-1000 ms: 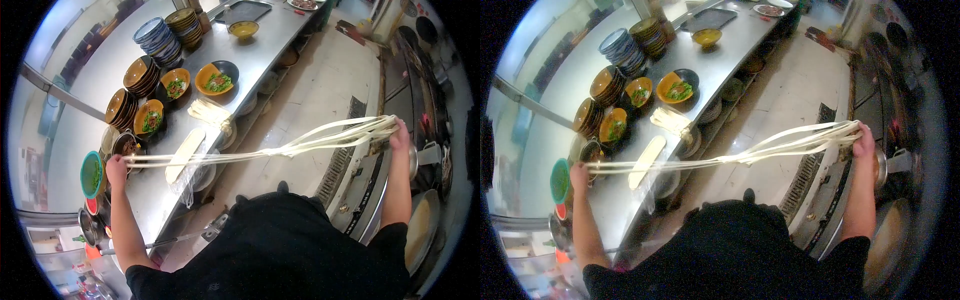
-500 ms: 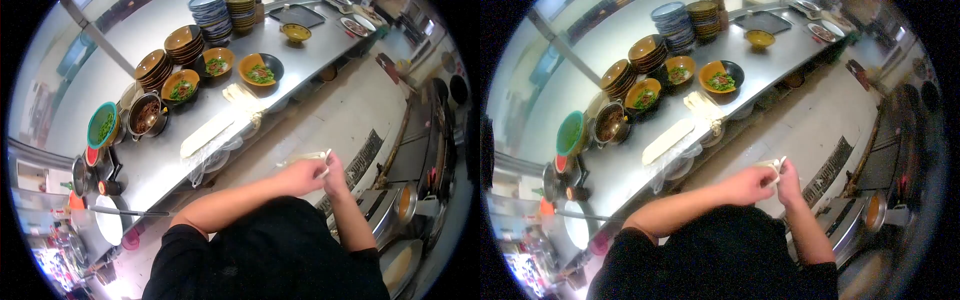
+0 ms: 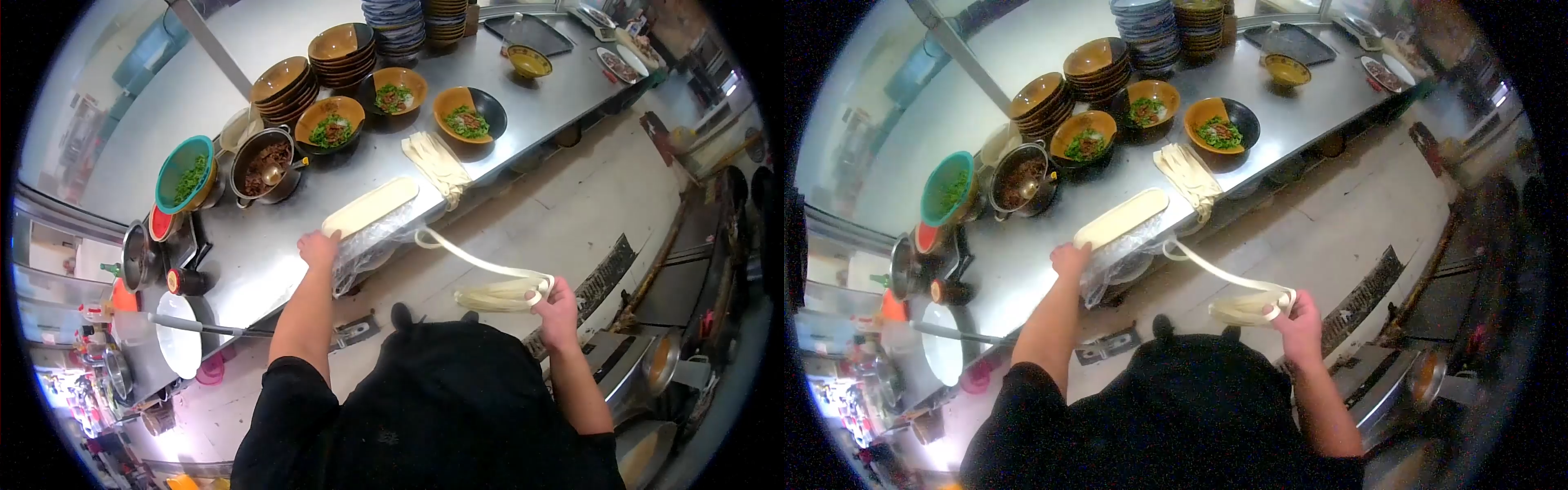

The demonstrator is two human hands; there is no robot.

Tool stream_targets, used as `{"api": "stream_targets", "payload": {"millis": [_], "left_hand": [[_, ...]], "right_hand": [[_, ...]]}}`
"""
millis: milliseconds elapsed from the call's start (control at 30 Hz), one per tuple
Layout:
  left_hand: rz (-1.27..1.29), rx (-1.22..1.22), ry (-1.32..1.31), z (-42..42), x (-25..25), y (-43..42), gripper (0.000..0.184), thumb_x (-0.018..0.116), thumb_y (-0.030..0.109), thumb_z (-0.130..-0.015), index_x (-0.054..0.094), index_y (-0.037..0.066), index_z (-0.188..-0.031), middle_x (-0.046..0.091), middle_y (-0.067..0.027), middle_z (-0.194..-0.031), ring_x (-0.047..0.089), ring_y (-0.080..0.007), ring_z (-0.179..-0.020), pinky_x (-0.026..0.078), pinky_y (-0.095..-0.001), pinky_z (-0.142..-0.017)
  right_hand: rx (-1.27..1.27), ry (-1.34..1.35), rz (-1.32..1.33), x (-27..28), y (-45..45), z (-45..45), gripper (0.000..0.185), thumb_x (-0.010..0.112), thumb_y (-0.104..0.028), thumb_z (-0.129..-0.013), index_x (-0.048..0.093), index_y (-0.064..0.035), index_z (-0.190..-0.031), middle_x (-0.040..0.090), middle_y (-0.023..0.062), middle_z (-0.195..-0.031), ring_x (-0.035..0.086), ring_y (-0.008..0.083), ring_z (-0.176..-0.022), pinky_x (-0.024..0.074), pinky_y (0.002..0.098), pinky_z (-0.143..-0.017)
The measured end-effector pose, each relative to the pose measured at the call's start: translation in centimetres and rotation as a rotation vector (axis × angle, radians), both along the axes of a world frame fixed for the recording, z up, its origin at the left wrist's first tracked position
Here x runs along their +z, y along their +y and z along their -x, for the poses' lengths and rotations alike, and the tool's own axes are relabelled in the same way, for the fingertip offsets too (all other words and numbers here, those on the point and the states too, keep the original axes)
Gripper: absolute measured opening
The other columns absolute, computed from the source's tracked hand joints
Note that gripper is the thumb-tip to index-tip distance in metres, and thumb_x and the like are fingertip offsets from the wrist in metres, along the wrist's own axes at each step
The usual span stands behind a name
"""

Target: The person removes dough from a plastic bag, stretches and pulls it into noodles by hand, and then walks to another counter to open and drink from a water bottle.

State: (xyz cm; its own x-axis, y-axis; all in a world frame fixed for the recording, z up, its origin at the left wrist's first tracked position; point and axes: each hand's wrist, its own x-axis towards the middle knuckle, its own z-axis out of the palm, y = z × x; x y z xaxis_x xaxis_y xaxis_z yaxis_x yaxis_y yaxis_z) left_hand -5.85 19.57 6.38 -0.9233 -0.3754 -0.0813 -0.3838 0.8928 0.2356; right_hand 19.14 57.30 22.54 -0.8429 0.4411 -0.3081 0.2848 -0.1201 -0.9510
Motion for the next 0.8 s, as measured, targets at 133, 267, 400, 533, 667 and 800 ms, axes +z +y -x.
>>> {"api": "stream_targets", "payload": {"millis": [133,267,400,533,667,800], "left_hand": [[0.010,-0.219,0.269,-0.1,-1.9,-1.0,0.032,0.067,0.028,-0.075,0.061,0.003,-0.094,0.059,-0.0177,-0.108,0.052,-0.0345,-0.105,0.044,-0.0435,-0.086],[-0.301,-0.022,0.169,0.8,-0.9,0.9,0.027,0.064,0.023,-0.078,0.061,0.003,-0.095,0.063,-0.0179,-0.097,0.058,-0.0359,-0.093,0.046,-0.0423,-0.081],[-0.549,-0.311,0.368,1.9,3.8,5.4,0.023,0.061,0.022,-0.081,0.060,0.003,-0.095,0.063,-0.0191,-0.093,0.059,-0.0367,-0.088,0.046,-0.0422,-0.077],[-0.781,-0.487,0.459,3.3,11.9,11.8,0.023,0.063,0.021,-0.082,0.060,0.002,-0.094,0.065,-0.0155,-0.087,0.061,-0.0323,-0.079,0.048,-0.0375,-0.071],[-0.972,-0.545,0.490,3.8,17.6,15.1,0.021,0.066,0.017,-0.081,0.060,0.001,-0.093,0.065,-0.0099,-0.080,0.061,-0.0209,-0.071,0.047,-0.0300,-0.067],[-1.156,-0.610,0.542,2.0,22.2,14.9,0.017,0.068,0.011,-0.081,0.060,0.001,-0.092,0.062,-0.0022,-0.077,0.054,-0.0062,-0.069,0.044,-0.0215,-0.063]], "right_hand": [[-0.029,0.006,0.020,0.8,-1.1,0.5,0.026,0.070,-0.004,-0.076,0.054,-0.0037,-0.096,0.061,0.0019,-0.088,0.055,0.0091,-0.077,0.0433,0.0223,-0.067],[-0.007,0.013,-0.043,0.5,-0.9,0.4,0.023,0.069,-0.004,-0.077,0.055,-0.0031,-0.095,0.061,0.0020,-0.087,0.056,0.0087,-0.079,0.0437,0.0223,-0.069],[0.035,-0.006,-0.149,2.1,0.3,0.2,0.019,0.068,-0.005,-0.078,0.055,-0.0020,-0.092,0.061,0.0012,-0.084,0.055,0.0076,-0.076,0.0434,0.0218,-0.067],[0.070,-0.073,-0.226,4.1,1.9,0.1,0.015,0.068,-0.005,-0.079,0.056,-0.0006,-0.087,0.059,-0.0009,-0.078,0.050,0.0045,-0.067,0.0398,0.0199,-0.059],[0.152,-0.120,-0.362,5.3,3.4,0.2,0.021,0.070,-0.011,-0.078,0.061,0.0017,-0.091,0.063,0.0021,-0.081,0.054,0.0063,-0.071,0.0448,0.0225,-0.064],[0.221,-0.091,-0.377,7.0,3.0,1.0,0.022,0.071,-0.013,-0.077,0.061,0.0008,-0.090,0.062,0.0011,-0.079,0.052,0.0059,-0.069,0.0441,0.0221,-0.063]]}}
